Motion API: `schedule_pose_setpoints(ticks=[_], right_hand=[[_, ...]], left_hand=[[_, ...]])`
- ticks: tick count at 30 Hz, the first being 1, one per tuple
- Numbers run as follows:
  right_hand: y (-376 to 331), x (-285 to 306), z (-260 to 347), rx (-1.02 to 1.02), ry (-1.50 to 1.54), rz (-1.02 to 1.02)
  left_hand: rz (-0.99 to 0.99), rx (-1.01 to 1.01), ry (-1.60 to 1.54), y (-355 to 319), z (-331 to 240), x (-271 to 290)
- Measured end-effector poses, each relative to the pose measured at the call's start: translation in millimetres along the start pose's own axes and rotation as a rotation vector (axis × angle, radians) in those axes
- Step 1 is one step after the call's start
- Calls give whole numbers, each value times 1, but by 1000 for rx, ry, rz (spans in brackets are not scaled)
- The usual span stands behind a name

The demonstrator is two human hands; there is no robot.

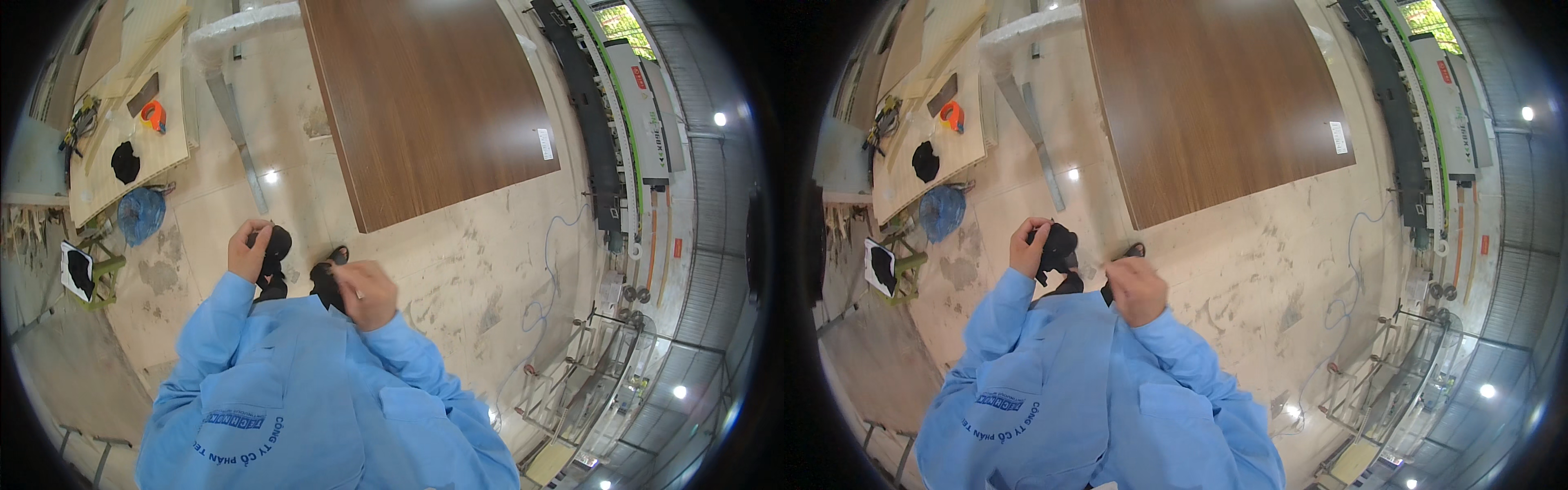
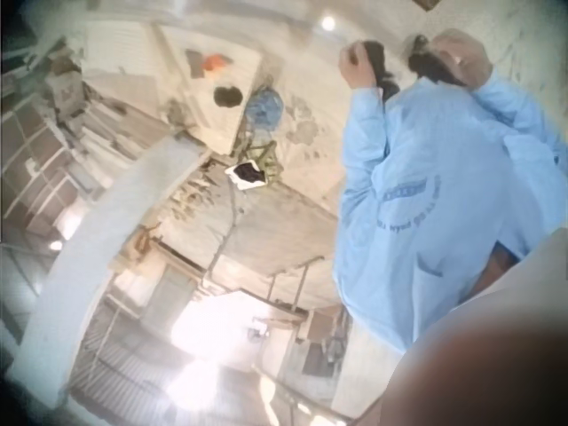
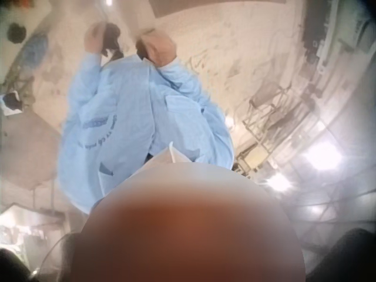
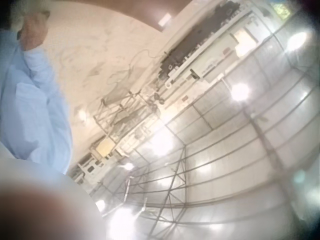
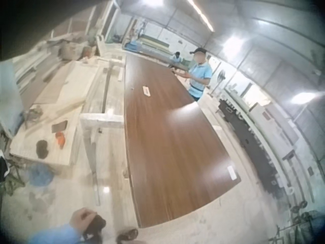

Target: The person wipes the surface of a large wooden table with a black cloth while holding a small metal tool in the other hand. The person moves around the table, repeatedly wiping different sections of the tabletop.

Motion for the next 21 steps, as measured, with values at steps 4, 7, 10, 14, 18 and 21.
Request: schedule_pose_setpoints(ticks=[4, 7, 10, 14, 18, 21], right_hand=[[-5, 68, -85, -385, -130, -488], [-4, 92, -146, -457, -167, -645], [6, 69, -136, -287, -398, -582], [9, -7, -48, -53, -131, -368], [6, -30, -10, -7, 178, -420], [-21, -5, -34, -370, 205, -687]], left_hand=[[98, -374, 327, 9, -67, -39], [104, -529, 430, 43, -122, -68], [38, -562, 497, 78, -164, -77], [48, -644, 607, 123, -201, -84], [169, -745, 686, 166, -224, -108], [331, -784, 657, 192, -234, -137]])
Point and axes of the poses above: each hand's wrist, its own y-axis towards the middle knuckle, its own x-axis out of the back of the hand, z = x × y, the point moved 4 cm from there along y, towards the middle knuckle, and after that the axes turned 13 degrees about z, right-handed, at the moved point
